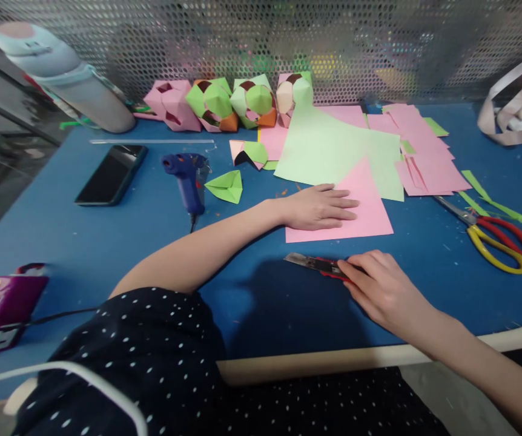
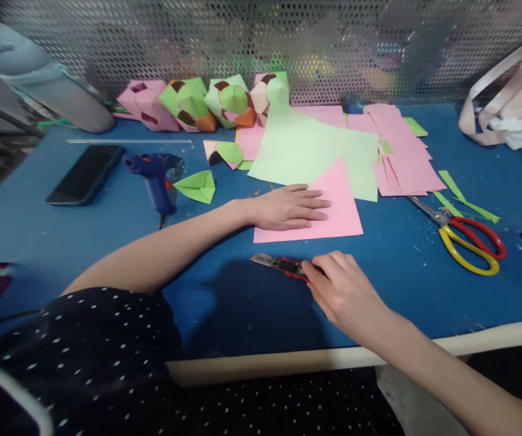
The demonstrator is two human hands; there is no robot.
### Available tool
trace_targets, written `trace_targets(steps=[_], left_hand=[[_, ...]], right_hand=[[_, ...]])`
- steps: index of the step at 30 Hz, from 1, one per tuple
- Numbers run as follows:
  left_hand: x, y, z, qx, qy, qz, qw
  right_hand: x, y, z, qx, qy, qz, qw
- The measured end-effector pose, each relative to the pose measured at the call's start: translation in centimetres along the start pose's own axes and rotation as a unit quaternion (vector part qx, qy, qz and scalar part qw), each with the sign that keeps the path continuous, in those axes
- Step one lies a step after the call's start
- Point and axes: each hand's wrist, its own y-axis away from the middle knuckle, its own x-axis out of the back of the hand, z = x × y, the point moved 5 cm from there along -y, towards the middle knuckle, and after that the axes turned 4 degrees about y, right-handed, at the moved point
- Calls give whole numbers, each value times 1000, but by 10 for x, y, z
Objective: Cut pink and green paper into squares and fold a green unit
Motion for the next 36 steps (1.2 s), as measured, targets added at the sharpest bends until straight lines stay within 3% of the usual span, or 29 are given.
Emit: trace_targets(steps=[4,10,15,20,25,27,29,30,33,36], left_hand=[[1,1,0,-1,1,6,1000],[0,2,1,-11,-1,35,999],[5,4,3,-58,3,136,989],[22,12,6,-85,25,258,962],[31,21,0,-38,77,320,944],[31,23,0,-22,98,332,938],[31,23,2,-17,116,340,933],[30,23,5,-19,122,342,931],[29,22,15,-43,114,347,930],[29,22,23,-71,74,344,933]], right_hand=[[19,21,25,2,14,-52,999],[41,71,87,-48,27,-111,992],[53,98,136,-136,108,-100,980],[64,66,150,-168,122,-71,976],[51,11,154,-202,-24,-65,977],[38,-6,157,-269,-159,-37,949],[21,-18,158,-336,-325,2,884],[13,-24,156,-347,-353,14,869],[1,-38,155,-348,-374,36,859],[10,-43,172,-332,-380,44,862]])
